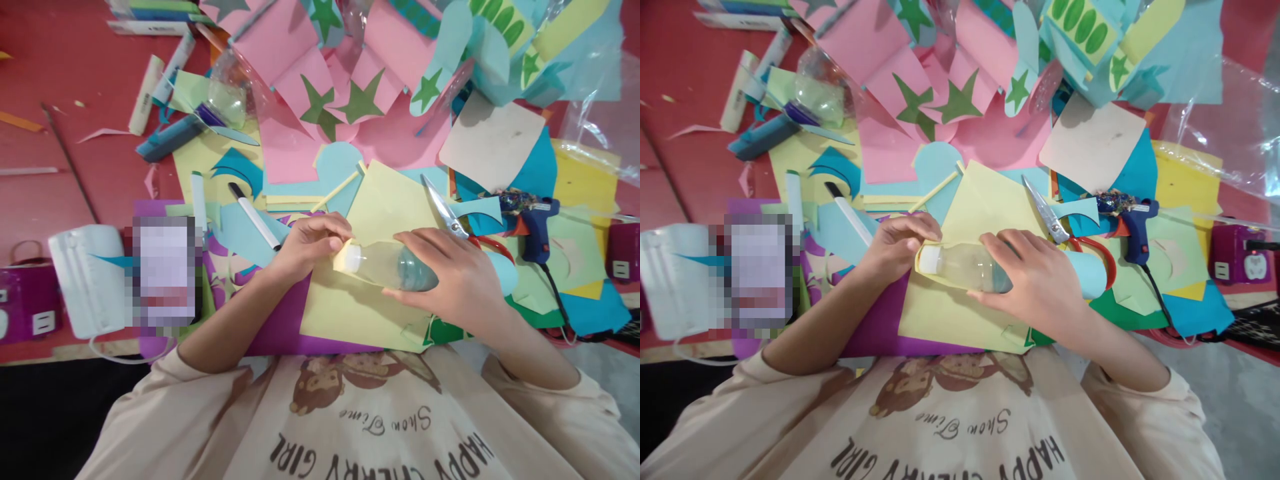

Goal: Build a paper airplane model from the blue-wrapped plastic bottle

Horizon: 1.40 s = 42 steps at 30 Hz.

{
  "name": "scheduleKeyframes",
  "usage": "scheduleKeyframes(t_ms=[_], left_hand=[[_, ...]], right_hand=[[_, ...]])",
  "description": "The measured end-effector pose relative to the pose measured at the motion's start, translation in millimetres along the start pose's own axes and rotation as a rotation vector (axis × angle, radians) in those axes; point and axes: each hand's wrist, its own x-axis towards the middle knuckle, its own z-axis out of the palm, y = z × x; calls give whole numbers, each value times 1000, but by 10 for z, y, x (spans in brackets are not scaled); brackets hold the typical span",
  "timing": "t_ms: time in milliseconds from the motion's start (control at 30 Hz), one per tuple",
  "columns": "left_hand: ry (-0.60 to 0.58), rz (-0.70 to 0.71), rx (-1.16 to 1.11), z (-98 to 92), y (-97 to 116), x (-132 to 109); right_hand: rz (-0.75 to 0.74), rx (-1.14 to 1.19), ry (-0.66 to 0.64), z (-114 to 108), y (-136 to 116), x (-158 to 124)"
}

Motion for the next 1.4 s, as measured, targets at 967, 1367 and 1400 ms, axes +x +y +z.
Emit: scheduleKeyframes(t_ms=[967,1367,1400], left_hand=[[185,-148,-37,28,29,10],[169,-103,52,8,10,-21],[170,-83,79,8,9,-27]], right_hand=[[31,25,88,-24,-14,7],[26,-49,80,-39,6,4],[26,-66,81,-42,15,1]])
